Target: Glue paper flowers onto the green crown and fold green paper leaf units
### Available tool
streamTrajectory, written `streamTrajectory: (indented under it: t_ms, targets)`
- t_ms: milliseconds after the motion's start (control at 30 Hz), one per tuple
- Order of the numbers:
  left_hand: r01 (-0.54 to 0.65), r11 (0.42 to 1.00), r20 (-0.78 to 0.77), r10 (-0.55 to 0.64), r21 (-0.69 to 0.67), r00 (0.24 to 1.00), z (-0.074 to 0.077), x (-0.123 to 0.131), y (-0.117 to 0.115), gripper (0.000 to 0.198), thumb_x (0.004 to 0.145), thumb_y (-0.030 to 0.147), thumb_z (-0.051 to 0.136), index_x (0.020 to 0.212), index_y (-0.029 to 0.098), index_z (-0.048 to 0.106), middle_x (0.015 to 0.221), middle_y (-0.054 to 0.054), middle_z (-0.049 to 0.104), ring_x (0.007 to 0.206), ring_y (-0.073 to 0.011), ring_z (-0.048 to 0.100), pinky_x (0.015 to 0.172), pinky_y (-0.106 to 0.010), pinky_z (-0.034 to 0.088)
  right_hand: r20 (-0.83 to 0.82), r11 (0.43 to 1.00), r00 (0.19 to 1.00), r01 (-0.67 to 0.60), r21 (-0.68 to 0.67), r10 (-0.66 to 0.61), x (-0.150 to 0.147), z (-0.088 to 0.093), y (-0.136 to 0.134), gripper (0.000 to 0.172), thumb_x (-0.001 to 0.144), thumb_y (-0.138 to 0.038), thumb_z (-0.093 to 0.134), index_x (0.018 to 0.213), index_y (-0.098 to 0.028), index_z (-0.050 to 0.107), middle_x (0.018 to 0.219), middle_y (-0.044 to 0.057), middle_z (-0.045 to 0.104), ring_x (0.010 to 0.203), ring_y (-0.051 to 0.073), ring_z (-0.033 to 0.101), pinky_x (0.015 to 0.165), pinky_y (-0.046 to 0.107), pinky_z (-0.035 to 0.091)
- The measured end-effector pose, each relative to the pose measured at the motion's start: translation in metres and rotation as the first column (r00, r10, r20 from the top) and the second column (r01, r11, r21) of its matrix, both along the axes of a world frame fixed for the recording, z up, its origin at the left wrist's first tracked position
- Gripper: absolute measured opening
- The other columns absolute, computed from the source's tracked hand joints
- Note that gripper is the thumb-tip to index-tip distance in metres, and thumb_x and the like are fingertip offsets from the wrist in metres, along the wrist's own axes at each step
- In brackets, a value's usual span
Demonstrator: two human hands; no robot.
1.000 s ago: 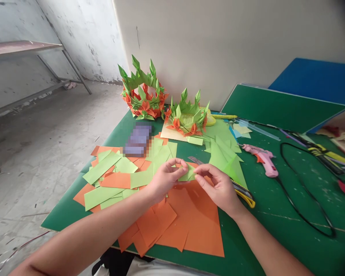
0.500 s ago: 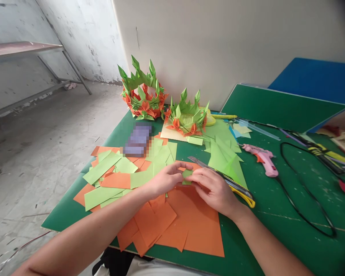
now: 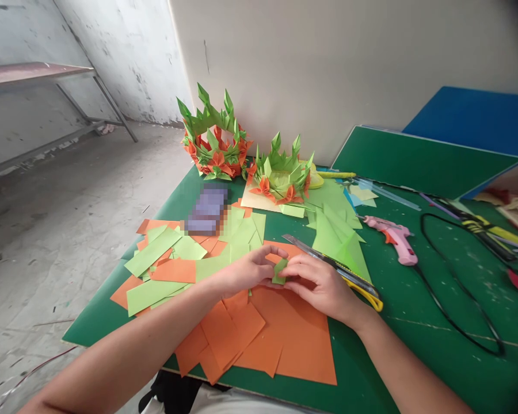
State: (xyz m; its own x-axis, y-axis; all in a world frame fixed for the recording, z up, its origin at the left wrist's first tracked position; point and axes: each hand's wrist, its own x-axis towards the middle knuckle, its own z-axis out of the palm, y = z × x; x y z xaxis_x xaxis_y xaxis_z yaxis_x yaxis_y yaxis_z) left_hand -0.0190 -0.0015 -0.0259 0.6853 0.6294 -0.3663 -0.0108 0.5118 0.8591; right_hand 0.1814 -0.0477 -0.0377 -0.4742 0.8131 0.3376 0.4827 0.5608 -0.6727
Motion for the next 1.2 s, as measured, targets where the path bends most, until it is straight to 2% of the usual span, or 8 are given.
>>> streamTrajectory:
  t_ms: [167,267,367,433,633,800,1000,1200]
  targets:
    - [0.022,1.0,0.009,-0.022,-0.014,1.0,0.001,0.002,0.0,0.039,0.07,0.008,0.056,0.106,0.021,0.054,0.057,0.009,0.049,0.062,-0.0093,0.057,0.091,-0.04,0.051,-0.03,1.0,1.0,0.009,-0.026,-0.01,0.0,0.003,-0.001,0.011,0.09,-0.02,0.058,0.092,-0.025,0.068,0.093,0.004,0.067,0.087,0.018,0.064,0.076,0.032,0.055]
    - [-0.013,0.997,0.011,0.014,-0.07,1.0,0.002,0.003,-0.001,0.04,0.068,0.006,0.058,0.105,0.021,0.052,0.058,0.009,0.053,0.067,-0.0115,0.062,0.092,-0.042,0.05,-0.034,0.999,0.999,0.034,-0.028,-0.035,-0.001,0.004,-0.001,0.012,0.092,-0.022,0.055,0.086,-0.024,0.066,0.087,0.004,0.066,0.084,0.018,0.064,0.075,0.031,0.054]
    - [-0.045,0.986,0.031,0.051,-0.161,0.998,0.003,0.004,-0.003,0.037,0.065,0.004,0.063,0.098,0.018,0.054,0.07,0.003,0.064,0.077,-0.014,0.066,0.095,-0.043,0.048,-0.045,0.994,0.993,0.105,-0.015,-0.106,-0.002,0.003,0.0,0.013,0.094,-0.023,0.053,0.084,-0.023,0.062,0.083,0.004,0.065,0.08,0.017,0.062,0.073,0.031,0.052]
    - [-0.026,0.982,0.045,0.035,-0.187,0.998,0.003,0.005,-0.004,0.034,0.064,0.006,0.069,0.093,0.015,0.056,0.08,-0.002,0.068,0.082,-0.0157,0.068,0.097,-0.041,0.046,-0.04,0.989,0.988,0.149,0.008,-0.149,-0.003,0.002,0.001,0.013,0.094,-0.024,0.054,0.083,-0.022,0.06,0.081,0.003,0.064,0.078,0.017,0.061,0.071,0.03,0.05]
    - [0.014,0.997,-0.017,-0.015,-0.074,1.0,-0.003,0.009,-0.008,0.039,0.064,0.019,0.081,0.095,0.015,0.058,0.09,-0.006,0.071,0.085,-0.0156,0.068,0.094,-0.038,0.045,0.044,0.975,0.978,0.199,0.098,-0.204,-0.005,-0.002,-0.001,0.014,0.094,-0.027,0.054,0.082,-0.022,0.059,0.077,0.002,0.063,0.073,0.017,0.06,0.066,0.029,0.046]
    - [-0.004,0.998,0.075,0.009,-0.06,0.997,-0.006,0.013,-0.012,0.037,0.068,0.035,0.081,0.09,0.014,0.06,0.086,-0.005,0.07,0.087,-0.0149,0.067,0.096,-0.039,0.048,0.074,0.962,0.965,0.239,0.135,-0.25,-0.007,-0.004,-0.002,0.015,0.095,-0.027,0.053,0.081,-0.022,0.058,0.077,0.002,0.062,0.071,0.016,0.058,0.064,0.027,0.044]
    - [-0.026,1.0,0.066,0.027,-0.016,0.997,-0.013,0.016,-0.014,0.041,0.068,0.043,0.079,0.091,0.014,0.06,0.086,-0.004,0.068,0.092,-0.0176,0.066,0.099,-0.043,0.048,0.06,0.95,0.948,0.31,0.039,-0.312,-0.01,-0.004,-0.003,0.006,0.091,-0.025,0.058,0.088,-0.021,0.06,0.072,0.0,0.059,0.065,0.014,0.054,0.058,0.025,0.043]
    - [-0.057,0.998,0.051,0.056,0.008,0.997,-0.015,0.018,-0.014,0.039,0.072,0.041,0.077,0.093,0.014,0.058,0.095,-0.007,0.069,0.101,-0.0206,0.065,0.101,-0.043,0.047,-0.007,0.95,0.95,0.312,-0.025,-0.312,-0.01,-0.004,-0.003,0.004,0.09,-0.024,0.059,0.09,-0.022,0.062,0.071,0.0,0.057,0.065,0.015,0.054,0.059,0.025,0.045]
